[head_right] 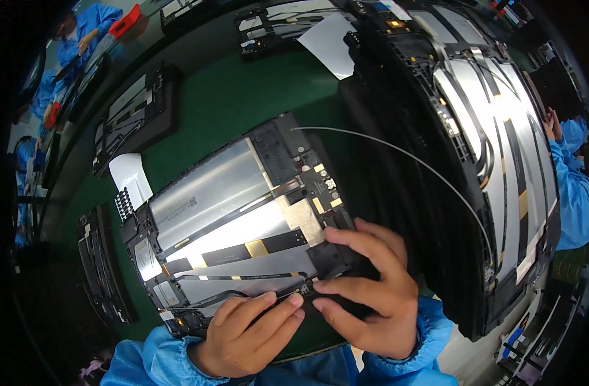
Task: The person assembles tablet device frames by hand, installing internal cables, battery packs, and device screens into the tablet housings on a production line.
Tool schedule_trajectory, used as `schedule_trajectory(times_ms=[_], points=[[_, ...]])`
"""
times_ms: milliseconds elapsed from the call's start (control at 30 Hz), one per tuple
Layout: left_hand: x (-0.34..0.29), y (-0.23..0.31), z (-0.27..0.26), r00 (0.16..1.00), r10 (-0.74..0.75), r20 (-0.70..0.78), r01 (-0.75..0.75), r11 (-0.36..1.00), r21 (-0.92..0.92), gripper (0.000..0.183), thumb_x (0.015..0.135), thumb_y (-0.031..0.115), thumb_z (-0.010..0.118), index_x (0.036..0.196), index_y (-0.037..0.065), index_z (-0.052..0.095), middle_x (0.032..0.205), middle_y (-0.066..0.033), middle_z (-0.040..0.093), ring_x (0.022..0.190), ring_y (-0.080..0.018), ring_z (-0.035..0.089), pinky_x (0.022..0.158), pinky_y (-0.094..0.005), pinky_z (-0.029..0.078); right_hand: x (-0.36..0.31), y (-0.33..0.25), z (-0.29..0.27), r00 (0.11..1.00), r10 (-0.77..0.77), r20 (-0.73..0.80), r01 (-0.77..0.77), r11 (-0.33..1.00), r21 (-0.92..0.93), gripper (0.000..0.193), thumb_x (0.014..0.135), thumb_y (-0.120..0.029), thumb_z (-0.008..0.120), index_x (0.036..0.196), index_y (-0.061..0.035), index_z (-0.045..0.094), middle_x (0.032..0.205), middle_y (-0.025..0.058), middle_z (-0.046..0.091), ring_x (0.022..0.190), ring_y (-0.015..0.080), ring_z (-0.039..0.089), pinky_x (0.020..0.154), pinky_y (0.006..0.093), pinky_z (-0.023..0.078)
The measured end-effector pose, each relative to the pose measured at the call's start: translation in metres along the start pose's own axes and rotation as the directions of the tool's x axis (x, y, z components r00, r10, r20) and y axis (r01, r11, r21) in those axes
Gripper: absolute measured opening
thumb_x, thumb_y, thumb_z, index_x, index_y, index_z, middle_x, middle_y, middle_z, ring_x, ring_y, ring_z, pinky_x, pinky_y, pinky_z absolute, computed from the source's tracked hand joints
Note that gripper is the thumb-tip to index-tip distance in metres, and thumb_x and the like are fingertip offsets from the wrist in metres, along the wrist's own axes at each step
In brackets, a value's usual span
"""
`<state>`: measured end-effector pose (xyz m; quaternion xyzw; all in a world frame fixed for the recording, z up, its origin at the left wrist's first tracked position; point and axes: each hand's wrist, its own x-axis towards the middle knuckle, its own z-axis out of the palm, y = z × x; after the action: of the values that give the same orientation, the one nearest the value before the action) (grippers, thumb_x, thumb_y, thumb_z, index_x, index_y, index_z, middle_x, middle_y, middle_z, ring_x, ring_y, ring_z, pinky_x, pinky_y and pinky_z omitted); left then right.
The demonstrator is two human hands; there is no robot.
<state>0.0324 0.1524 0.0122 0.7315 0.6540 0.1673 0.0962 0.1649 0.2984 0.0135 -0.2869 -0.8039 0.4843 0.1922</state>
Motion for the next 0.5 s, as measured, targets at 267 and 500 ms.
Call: schedule_trajectory(times_ms=[267,500], points=[[0.000,0.003,0.001,1.000,-0.022,0.001,0.022,1.000,-0.015,0.022,0.078,0.012,0.053,0.097,0.010,0.065,0.112,-0.0020,0.058,0.095,-0.0190,0.051,0.072,-0.0284,0.042,-0.005,0.001,0.013,0.987,-0.128,-0.093,0.109,0.976,-0.189,0.014,0.055,-0.001,0.068,0.068,-0.0073,0.066,0.109,0.0144,0.055,0.106,0.0372,0.044,0.091,0.0441,0.036],[-0.013,0.003,0.003,0.996,0.032,-0.084,-0.026,0.997,0.067,0.021,0.075,0.013,0.052,0.093,0.008,0.063,0.113,-0.0058,0.055,0.097,-0.0216,0.051,0.074,-0.0304,0.042,-0.013,-0.020,0.034,0.959,-0.251,-0.132,0.189,0.912,-0.363,0.015,0.053,0.003,0.063,0.067,-0.0031,0.061,0.092,0.0119,0.058,0.094,0.0344,0.047,0.082,0.0396,0.041]])
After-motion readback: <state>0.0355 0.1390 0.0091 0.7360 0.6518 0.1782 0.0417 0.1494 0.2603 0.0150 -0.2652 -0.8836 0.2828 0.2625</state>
